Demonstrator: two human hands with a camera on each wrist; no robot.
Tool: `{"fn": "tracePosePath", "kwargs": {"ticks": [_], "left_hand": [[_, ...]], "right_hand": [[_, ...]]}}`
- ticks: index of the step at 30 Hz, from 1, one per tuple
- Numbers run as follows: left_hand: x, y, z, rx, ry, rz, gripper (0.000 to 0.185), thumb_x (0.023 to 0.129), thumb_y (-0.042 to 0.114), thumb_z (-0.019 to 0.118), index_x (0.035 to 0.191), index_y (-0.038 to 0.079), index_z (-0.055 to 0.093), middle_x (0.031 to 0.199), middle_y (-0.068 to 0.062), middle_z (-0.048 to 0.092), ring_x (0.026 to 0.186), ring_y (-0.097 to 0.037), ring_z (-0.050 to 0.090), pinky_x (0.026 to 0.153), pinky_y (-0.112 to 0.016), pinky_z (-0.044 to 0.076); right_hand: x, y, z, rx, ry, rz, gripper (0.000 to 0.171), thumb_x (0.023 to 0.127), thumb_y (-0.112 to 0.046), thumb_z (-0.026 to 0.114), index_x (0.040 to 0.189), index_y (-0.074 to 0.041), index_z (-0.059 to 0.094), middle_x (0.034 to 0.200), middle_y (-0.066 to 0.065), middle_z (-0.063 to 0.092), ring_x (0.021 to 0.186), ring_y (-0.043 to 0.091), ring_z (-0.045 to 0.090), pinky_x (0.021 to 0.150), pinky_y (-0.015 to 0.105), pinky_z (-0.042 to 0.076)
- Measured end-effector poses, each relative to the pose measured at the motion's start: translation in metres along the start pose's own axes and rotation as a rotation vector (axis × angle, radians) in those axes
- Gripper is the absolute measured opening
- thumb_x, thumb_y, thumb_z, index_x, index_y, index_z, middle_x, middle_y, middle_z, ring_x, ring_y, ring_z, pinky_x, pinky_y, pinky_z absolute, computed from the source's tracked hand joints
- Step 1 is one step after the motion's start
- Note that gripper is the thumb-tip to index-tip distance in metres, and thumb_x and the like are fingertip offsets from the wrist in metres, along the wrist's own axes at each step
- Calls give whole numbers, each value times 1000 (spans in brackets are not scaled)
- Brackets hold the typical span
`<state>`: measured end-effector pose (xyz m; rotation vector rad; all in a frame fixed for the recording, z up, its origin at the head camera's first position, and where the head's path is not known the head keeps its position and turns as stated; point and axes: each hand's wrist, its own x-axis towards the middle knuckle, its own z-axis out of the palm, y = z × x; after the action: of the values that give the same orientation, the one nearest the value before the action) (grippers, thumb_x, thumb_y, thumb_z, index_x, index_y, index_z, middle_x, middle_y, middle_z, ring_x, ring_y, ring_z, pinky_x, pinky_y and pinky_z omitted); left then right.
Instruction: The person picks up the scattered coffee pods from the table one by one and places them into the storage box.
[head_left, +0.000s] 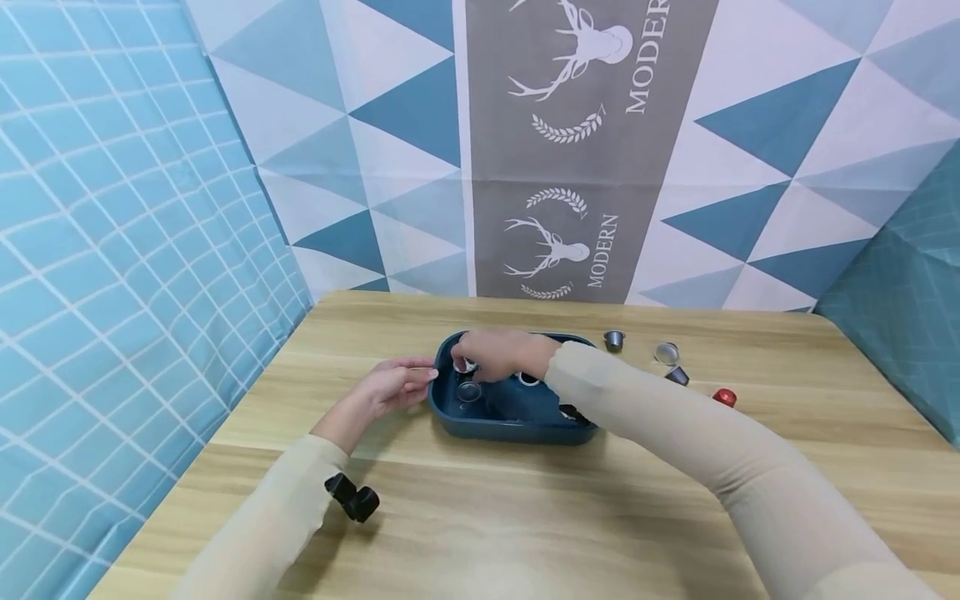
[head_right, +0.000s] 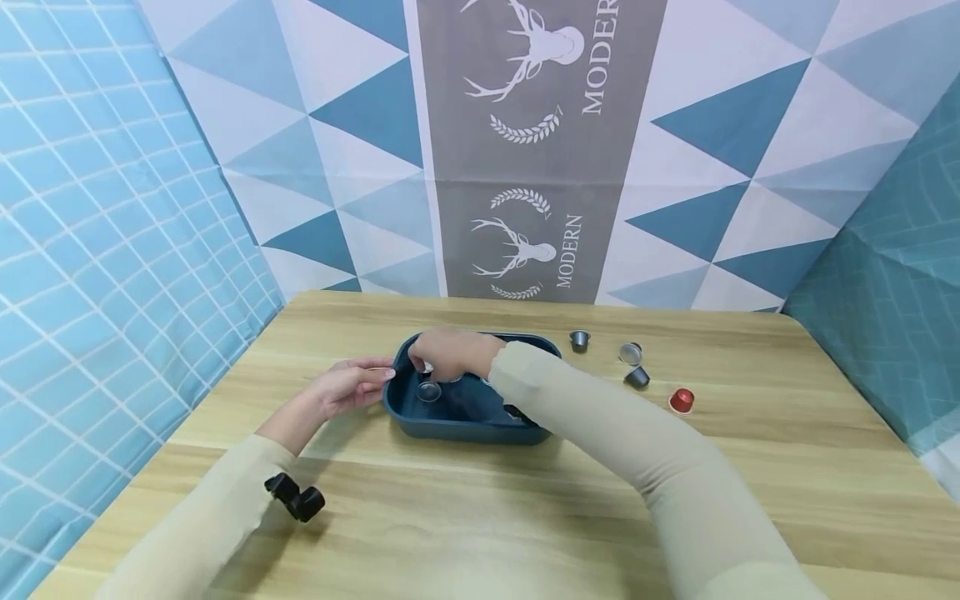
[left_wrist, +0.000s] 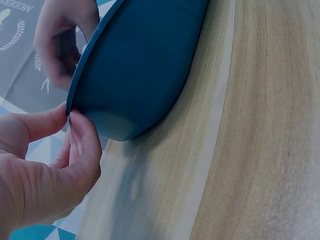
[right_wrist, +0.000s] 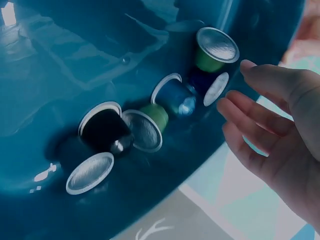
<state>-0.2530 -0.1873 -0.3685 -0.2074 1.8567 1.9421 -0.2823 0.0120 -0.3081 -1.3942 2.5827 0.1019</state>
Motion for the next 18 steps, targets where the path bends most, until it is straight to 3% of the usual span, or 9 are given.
{"fn": "tracePosePath", "kwargs": {"ticks": [4,9,18], "left_hand": [[1,1,-2,-8,-5,12,51,94,5,57,141,-4,40,83,5,63,69,-1,58,68,-16,52],[3,0,0,5,-16,-1,51,95,6,56,142,-3,38,79,7,60,60,0,50,68,-16,51],[3,1,0,-1,5,4,51,95,4,55,143,-2,38,87,5,62,76,-2,59,70,-16,52]], "right_hand": [[-12,5,-6,34,9,24,22,90,-12,66,110,-4,64,109,11,66,95,20,57,89,34,50],[-33,12,-8,51,45,33,23,88,-14,68,109,-5,64,108,12,67,92,19,58,85,34,51],[-80,23,-3,105,164,39,23,88,-16,69,109,-7,63,109,10,66,100,25,62,89,37,52]]}}
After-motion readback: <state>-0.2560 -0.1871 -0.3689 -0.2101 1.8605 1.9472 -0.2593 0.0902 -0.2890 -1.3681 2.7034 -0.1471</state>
